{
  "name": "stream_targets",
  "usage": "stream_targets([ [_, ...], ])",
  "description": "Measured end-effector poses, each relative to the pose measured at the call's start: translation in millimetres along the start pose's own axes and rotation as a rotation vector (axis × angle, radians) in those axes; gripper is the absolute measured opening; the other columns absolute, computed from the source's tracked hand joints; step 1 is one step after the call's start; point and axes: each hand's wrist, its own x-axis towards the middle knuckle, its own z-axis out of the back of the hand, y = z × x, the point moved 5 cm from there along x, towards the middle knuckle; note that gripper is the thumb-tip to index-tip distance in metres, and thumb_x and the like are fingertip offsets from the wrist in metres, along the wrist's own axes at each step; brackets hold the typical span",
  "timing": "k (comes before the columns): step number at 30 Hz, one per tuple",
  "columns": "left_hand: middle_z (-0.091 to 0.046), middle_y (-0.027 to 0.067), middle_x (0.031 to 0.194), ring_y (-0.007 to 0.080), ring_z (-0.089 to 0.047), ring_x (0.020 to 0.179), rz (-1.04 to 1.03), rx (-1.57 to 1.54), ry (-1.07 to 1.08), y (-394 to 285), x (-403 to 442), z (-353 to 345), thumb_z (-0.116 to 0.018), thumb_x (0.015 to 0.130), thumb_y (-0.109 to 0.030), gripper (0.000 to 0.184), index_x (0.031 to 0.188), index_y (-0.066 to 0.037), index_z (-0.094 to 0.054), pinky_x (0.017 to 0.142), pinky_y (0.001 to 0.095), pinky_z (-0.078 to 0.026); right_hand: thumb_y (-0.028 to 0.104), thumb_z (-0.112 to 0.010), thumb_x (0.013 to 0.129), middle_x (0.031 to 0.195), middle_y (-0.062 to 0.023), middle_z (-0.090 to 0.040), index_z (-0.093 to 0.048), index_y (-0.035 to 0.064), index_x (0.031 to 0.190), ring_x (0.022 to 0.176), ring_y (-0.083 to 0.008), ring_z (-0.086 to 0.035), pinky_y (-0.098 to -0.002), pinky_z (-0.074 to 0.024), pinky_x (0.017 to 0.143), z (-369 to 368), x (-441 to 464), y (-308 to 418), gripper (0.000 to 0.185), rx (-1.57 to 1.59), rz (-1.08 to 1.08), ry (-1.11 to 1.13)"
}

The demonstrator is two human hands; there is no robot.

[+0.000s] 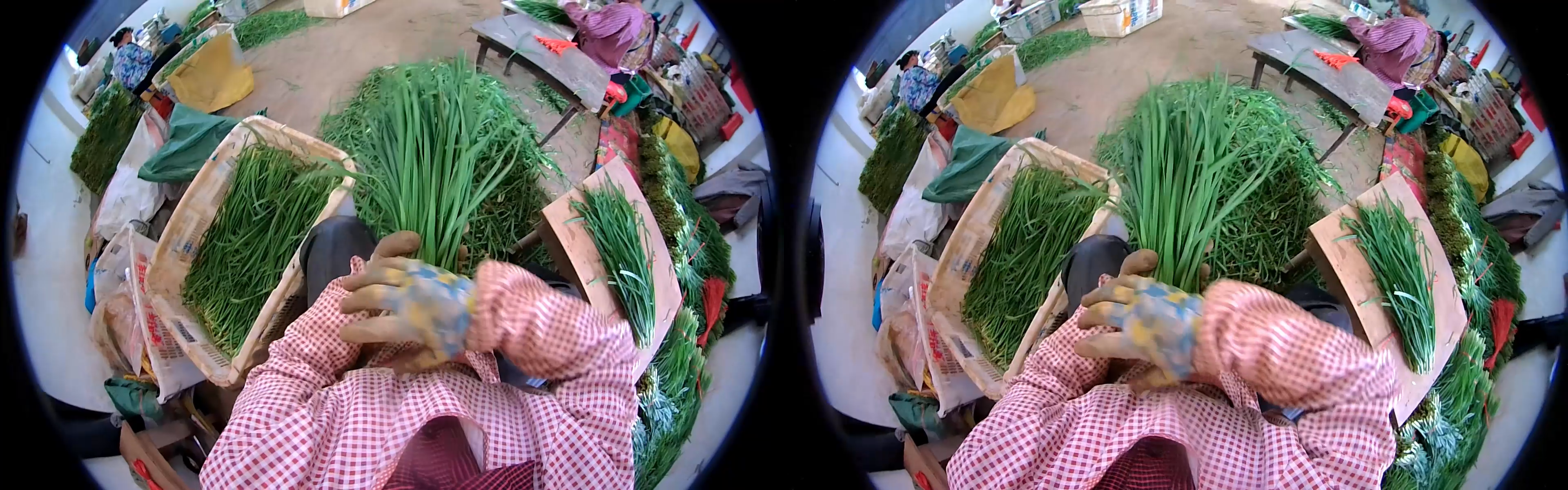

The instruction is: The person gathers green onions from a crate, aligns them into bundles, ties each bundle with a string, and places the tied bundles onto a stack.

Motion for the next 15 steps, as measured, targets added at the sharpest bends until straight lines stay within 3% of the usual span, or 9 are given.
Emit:
stream_targets([
  [2, -0.061, 0.0225, 0.117, 0.0325, -0.063, 0.103, 0.088, 0.05, 0.024, 3.5, 14.5, 10.6, -0.072, 0.076, -0.024, 0.066, 0.132, 0.0, -0.045, 0.092, 0.0464, -0.051, 0.027, -0.078, 0.067, 0.089, -0.0087, -0.058, -0.057, 0.0068, 0.112, 0.083, -0.0235, -0.058, -0.0341, -0.0474, 0.075, 23.9, -29.3, 5.0, 0.054, 0.082, -0.141, -0.19],
  [4, -0.057, 0.0195, 0.125, 0.0296, -0.061, 0.107, 0.225, 0.148, 0.116, 5.5, 31.0, 30.3, -0.071, 0.075, -0.024, 0.075, 0.138, 0.0, -0.038, 0.094, 0.0434, -0.05, 0.039, -0.081, 0.065, 0.086, -0.0078, -0.061, -0.057, 0.0031, 0.108, 0.077, -0.0242, -0.06, -0.0355, -0.049, 0.069, 56.8, -98.5, 5.9, 0.061, -0.077, -0.685, -0.485],
  [6, -0.061, 0.0189, 0.118, 0.0293, -0.064, 0.101, 0.315, 0.215, 0.104, 15.9, 44.4, 27.1, -0.072, 0.075, -0.022, 0.07, 0.134, 0.003, -0.044, 0.089, 0.0418, -0.053, 0.049, -0.082, 0.064, 0.089, -0.0067, -0.062, -0.054, 0.0006, 0.114, 0.074, -0.0215, -0.06, -0.0341, -0.0482, 0.066, 64.4, -176.1, -2.8, 0.075, 0.26, -1.239, -0.814],
  [8, -0.06, 0.0196, 0.121, 0.0285, -0.065, 0.098, 0.316, 0.444, 0.181, 34.7, 65.8, 27.7, -0.075, 0.074, -0.022, 0.065, 0.128, 0.004, -0.051, 0.085, 0.0406, -0.054, 0.058, -0.079, 0.065, 0.099, -0.0085, -0.062, -0.044, 0.0004, 0.128, 0.083, -0.0216, -0.06, -0.0329, -0.0478, 0.074, 55.9, -213.2, -18.8, 0.092, 0.517, -1.122, -0.954],
  [9, -0.061, 0.0146, 0.12, 0.025, -0.062, 0.104, 0.28, 0.589, 0.328, 43.4, 85.3, 19.5, -0.082, 0.068, -0.02, 0.065, 0.124, 0.002, -0.056, 0.09, 0.0383, -0.05, 0.061, -0.077, 0.066, 0.105, -0.0102, -0.062, -0.039, 0.0004, 0.135, 0.088, -0.0223, -0.06, -0.0326, -0.0475, 0.078, 54.9, -224.2, -24.5, 0.1, 0.662, -1.068, -1.005],
  [10, -0.061, 0.0146, 0.12, 0.025, -0.062, 0.104, 0.313, 0.591, 0.37, 60.7, 97.2, 14.0, -0.082, 0.068, -0.02, 0.065, 0.124, 0.002, -0.056, 0.09, 0.0383, -0.05, 0.058, -0.076, 0.068, 0.107, -0.0105, -0.062, -0.04, 0.0001, 0.134, 0.091, -0.0223, -0.06, -0.0326, -0.048, 0.079, 58.8, -234.2, -26.5, 0.095, 0.745, -1.022, -1.032],
  [12, -0.063, 0.0095, 0.116, 0.0201, -0.061, 0.106, 0.075, 0.76, 0.387, 82.4, 120.8, -24.2, -0.084, 0.064, -0.013, 0.069, 0.125, -0.002, -0.055, 0.085, 0.0358, -0.052, 0.052, -0.073, 0.074, 0.111, -0.0112, -0.061, -0.044, -0.0005, 0.132, 0.095, -0.0223, -0.06, -0.0327, -0.0491, 0.081, 73.6, -250.1, -32.0, 0.084, 0.904, -0.909, -1.079],
  [13, -0.061, 0.0062, 0.121, 0.0183, -0.055, 0.113, 0.005, 0.869, 0.52, 93.2, 140.5, -37.4, -0.085, 0.065, -0.01, 0.068, 0.126, -0.003, -0.055, 0.093, 0.0339, -0.047, 0.049, -0.072, 0.077, 0.112, -0.0116, -0.061, -0.045, -0.0008, 0.131, 0.098, -0.0223, -0.059, -0.0328, -0.0497, 0.082, 86.4, -258.8, -35.5, 0.078, 1.013, -0.838, -1.102],
  [15, -0.06, 0.0054, 0.122, 0.0192, -0.055, 0.114, 0.163, 0.891, 0.599, 114.4, 173.9, -64.1, -0.084, 0.066, -0.01, 0.066, 0.126, -0.004, -0.056, 0.097, 0.0348, -0.044, 0.044, -0.069, 0.082, 0.116, -0.0122, -0.061, -0.049, -0.0014, 0.129, 0.102, -0.0223, -0.059, -0.0329, -0.0508, 0.084, 111.6, -277.2, -46.2, 0.068, 1.579, -0.511, -1.071],
])
